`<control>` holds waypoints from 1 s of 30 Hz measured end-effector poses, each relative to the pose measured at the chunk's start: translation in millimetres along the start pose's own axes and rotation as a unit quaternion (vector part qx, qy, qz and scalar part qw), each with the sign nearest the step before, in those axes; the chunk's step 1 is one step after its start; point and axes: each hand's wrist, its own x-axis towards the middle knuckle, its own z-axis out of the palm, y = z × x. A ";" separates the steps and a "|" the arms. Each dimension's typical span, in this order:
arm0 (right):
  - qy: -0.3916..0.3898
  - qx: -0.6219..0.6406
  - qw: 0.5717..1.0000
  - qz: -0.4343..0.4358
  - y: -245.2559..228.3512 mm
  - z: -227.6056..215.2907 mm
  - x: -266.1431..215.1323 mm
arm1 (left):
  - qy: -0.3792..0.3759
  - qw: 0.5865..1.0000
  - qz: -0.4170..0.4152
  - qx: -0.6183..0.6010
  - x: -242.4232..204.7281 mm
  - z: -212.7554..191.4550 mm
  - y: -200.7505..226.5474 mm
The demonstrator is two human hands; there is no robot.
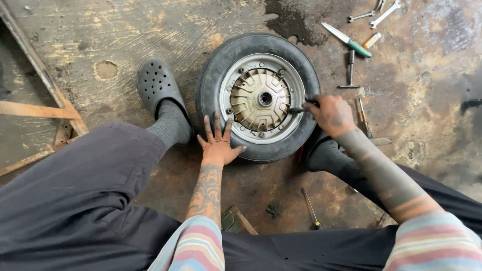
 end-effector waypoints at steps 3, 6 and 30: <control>-0.001 0.177 0.967 0.186 47.8 38.5 47.9 | 0.005 1.000 0.000 0.009 2.9 5.2 -3.3; 0.104 0.333 0.926 0.146 52.5 43.8 30.2 | 0.008 1.000 0.001 0.001 0.6 2.6 -1.5; 0.229 -0.149 0.890 -0.366 27.4 -17.6 -34.4 | 0.009 1.000 0.005 -0.003 2.5 4.5 -2.4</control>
